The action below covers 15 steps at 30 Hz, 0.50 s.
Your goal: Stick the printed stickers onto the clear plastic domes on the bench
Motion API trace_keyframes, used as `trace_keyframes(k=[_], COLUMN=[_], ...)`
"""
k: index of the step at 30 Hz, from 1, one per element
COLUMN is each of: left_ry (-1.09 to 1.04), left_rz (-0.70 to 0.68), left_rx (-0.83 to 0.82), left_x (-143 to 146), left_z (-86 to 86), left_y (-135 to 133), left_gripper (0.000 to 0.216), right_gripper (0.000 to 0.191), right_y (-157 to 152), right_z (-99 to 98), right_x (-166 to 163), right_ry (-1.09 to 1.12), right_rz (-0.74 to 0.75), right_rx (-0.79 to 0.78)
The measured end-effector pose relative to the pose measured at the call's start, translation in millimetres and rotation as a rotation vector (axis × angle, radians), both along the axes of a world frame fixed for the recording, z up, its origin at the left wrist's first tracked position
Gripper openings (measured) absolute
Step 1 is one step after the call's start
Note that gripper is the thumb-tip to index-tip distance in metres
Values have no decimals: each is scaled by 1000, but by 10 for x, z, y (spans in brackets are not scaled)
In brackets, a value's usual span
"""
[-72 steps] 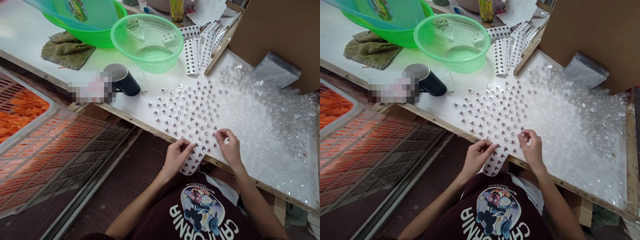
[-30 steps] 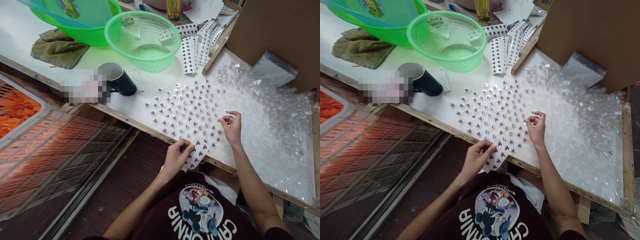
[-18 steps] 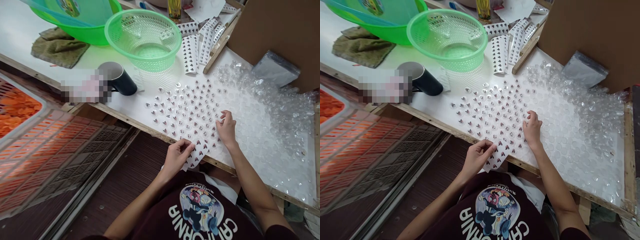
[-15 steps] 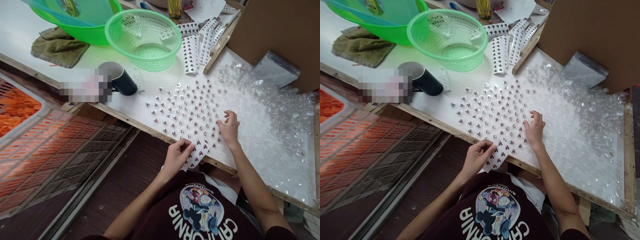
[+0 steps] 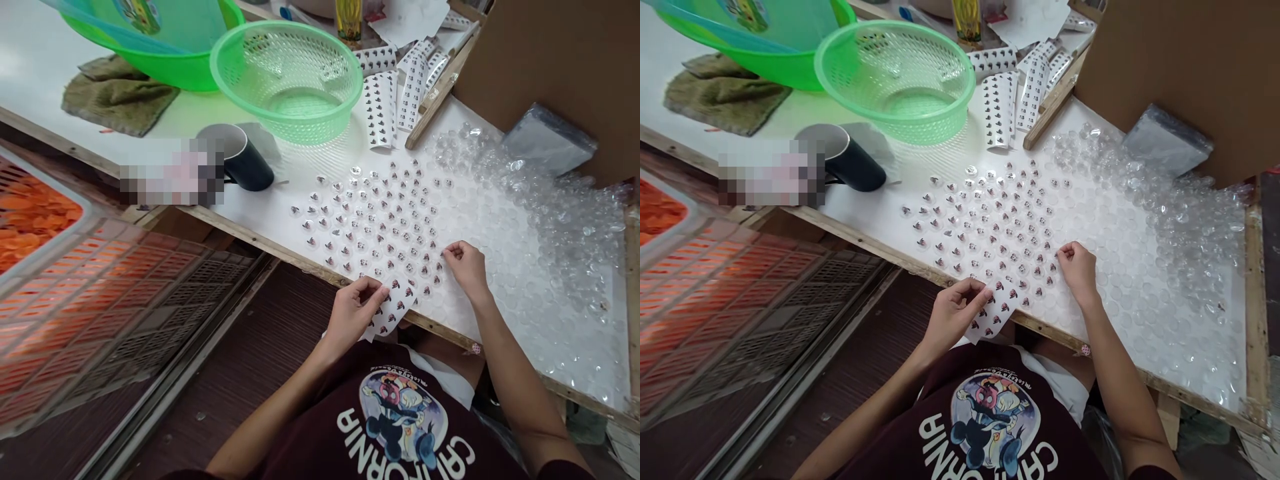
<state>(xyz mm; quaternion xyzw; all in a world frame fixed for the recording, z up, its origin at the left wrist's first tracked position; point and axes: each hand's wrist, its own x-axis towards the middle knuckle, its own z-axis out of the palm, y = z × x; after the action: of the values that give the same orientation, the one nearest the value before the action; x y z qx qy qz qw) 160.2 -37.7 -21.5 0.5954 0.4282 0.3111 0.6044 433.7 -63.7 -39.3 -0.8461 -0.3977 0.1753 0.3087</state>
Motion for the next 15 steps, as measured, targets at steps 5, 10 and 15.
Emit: trace_keyframes(k=[5, 10, 15], left_ry=[-6, -22, -29], left_rz=[16, 52, 72], left_rx=[3, -23, -32], left_x=[6, 23, 28], left_z=[-11, -20, -18], left_y=[-4, -20, -28], left_gripper=[25, 25, 28], right_gripper=[22, 26, 21], right_y=[13, -162, -368], right_z=[84, 376, 493], right_x=[-89, -532, -991], right_ry=[-244, 29, 358], right_rz=[0, 151, 325], right_rx=[7, 143, 52])
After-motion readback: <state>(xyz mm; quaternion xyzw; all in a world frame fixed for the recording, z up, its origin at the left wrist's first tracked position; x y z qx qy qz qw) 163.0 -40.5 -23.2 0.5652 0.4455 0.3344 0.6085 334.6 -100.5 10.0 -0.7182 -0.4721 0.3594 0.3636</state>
